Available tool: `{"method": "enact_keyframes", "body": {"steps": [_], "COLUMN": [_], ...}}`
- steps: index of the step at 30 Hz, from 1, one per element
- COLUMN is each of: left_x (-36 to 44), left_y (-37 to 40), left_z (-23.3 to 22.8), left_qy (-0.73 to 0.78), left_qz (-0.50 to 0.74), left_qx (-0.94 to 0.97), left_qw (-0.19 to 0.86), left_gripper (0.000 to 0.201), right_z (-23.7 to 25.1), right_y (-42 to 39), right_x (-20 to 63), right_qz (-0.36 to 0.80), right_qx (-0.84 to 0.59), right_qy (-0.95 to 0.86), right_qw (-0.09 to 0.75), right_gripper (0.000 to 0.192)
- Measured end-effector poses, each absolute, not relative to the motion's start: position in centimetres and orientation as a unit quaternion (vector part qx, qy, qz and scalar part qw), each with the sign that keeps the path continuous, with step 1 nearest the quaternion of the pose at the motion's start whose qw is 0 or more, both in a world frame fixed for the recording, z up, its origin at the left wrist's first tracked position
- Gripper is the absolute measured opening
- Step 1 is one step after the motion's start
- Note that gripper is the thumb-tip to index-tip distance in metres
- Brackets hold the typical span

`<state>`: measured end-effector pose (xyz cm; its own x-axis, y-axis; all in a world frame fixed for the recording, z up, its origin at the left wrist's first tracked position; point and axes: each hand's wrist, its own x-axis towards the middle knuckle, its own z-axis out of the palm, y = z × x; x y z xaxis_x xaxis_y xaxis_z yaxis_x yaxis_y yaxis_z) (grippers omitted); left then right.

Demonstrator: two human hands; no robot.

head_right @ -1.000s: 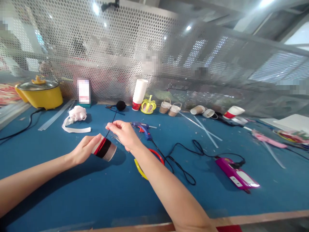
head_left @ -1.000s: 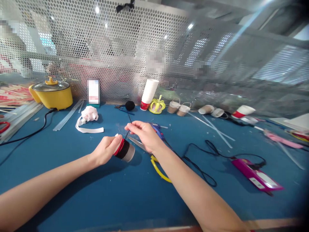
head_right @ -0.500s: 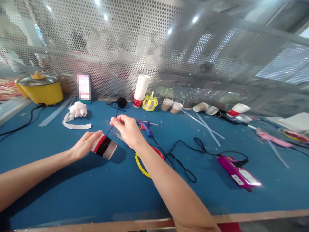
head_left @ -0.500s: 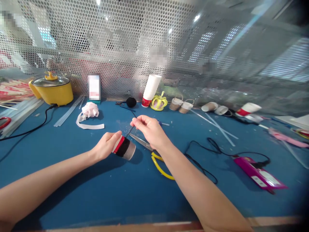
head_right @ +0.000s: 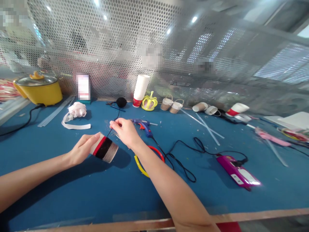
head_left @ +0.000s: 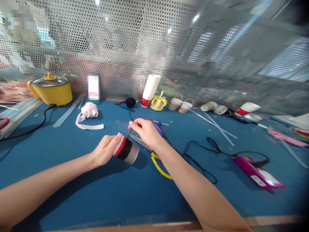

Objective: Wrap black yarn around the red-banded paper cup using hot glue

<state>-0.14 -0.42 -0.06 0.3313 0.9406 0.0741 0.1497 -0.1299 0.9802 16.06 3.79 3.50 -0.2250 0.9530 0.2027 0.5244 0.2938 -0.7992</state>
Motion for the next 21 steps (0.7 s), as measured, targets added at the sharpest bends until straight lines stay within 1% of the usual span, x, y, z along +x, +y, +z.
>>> {"method": "enact_keyframes", "body": {"steps": [12,21], "left_x": [-0.6,-0.8], "left_y": [-0.7,-0.7], "left_z": [-0.4,-0.6], "left_qy": [0.344,0.292], "left_qz": [0.431,0.454], "left_qx": [0.716,0.766], "left_qw": [0.427,0.347], "left_gripper": [0.045,0.044], "right_z": [3.0,2.8], "right_y": [3.4,3.1], "right_x": [15.4,14.9], "right_qz": [0.347,0.352], "right_qx": [-0.493,-0.505], "right_qy": [-0.724,-0.731], "right_qw": [0.336,0.295], "right_gripper": [0.027,0.026]}}
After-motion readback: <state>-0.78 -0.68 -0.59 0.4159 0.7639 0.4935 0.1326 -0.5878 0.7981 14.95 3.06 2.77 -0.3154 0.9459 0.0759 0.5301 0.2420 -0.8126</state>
